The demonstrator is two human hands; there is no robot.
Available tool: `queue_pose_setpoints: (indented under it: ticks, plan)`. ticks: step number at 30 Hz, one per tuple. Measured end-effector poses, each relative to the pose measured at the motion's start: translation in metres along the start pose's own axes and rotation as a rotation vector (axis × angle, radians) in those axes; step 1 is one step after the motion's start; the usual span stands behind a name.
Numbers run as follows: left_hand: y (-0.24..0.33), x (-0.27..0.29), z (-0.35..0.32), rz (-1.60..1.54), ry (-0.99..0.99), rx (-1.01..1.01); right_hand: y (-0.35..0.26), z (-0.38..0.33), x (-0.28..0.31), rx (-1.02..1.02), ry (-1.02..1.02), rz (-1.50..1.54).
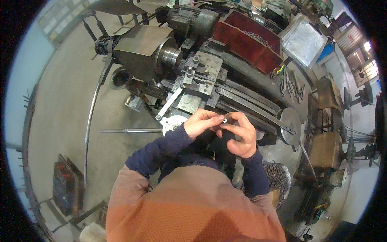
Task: The person repeatedly picks small cylindrical metal parts from a bin, places them into a lathe chuck, operates the machine using hand levers, and removes the finished parts. The cycle repeats throughout the clip.
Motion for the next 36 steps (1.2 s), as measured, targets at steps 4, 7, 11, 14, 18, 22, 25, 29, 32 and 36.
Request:
queue_pose_setpoints:
  ticks: [4, 7, 11, 14, 18, 22, 25, 29, 32, 36]
  plan:
    - [-0.002, -0.001, 0.0, -0.138, -0.005, 0.018, 0.001, -0.001, -0.001, 0.012, 0.012, 0.04]
    - [-0.008, 0.001, 0.0, -0.232, -0.034, 0.043, 0.003, 0.0, -0.002, 0.011, 0.019, 0.094]
    - [-0.012, 0.0, -0.001, -0.254, -0.005, 0.029, 0.005, -0.004, -0.01, -0.049, 0.04, 0.185]
    - [-0.01, 0.002, -0.001, -0.12, 0.109, -0.047, 0.005, -0.005, -0.012, -0.014, 0.037, 0.032]
    - [0.008, -0.003, -0.01, 0.454, 0.298, -0.18, 0.001, -0.009, -0.014, 0.009, 0.017, -0.125]
    - [0.009, -0.001, -0.01, 0.78, 0.32, -0.283, 0.005, -0.015, -0.017, 0.008, -0.011, -0.137]
    - [0.014, -0.001, -0.012, 0.801, 0.258, -0.224, 0.01, -0.019, -0.016, -0.024, 0.01, -0.02]
    - [0.018, 0.003, -0.016, 0.684, 0.218, -0.234, 0.018, -0.027, -0.015, -0.085, 0.056, 0.202]
    - [0.018, 0.003, -0.018, 0.626, 0.189, -0.219, 0.021, -0.033, -0.019, -0.135, 0.034, 0.294]
    - [0.014, 0.005, -0.017, 0.524, 0.115, -0.204, 0.023, -0.034, -0.022, -0.141, 0.057, 0.382]
Point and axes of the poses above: each hand's wrist, its own z-axis towards the middle knuckle, its own x-axis out of the back of the hand, y = z × x, the point moved 2 cm from there along z, towards the middle knuckle, and after that the axes turned 5 degrees about x, right-handed, at the moved point
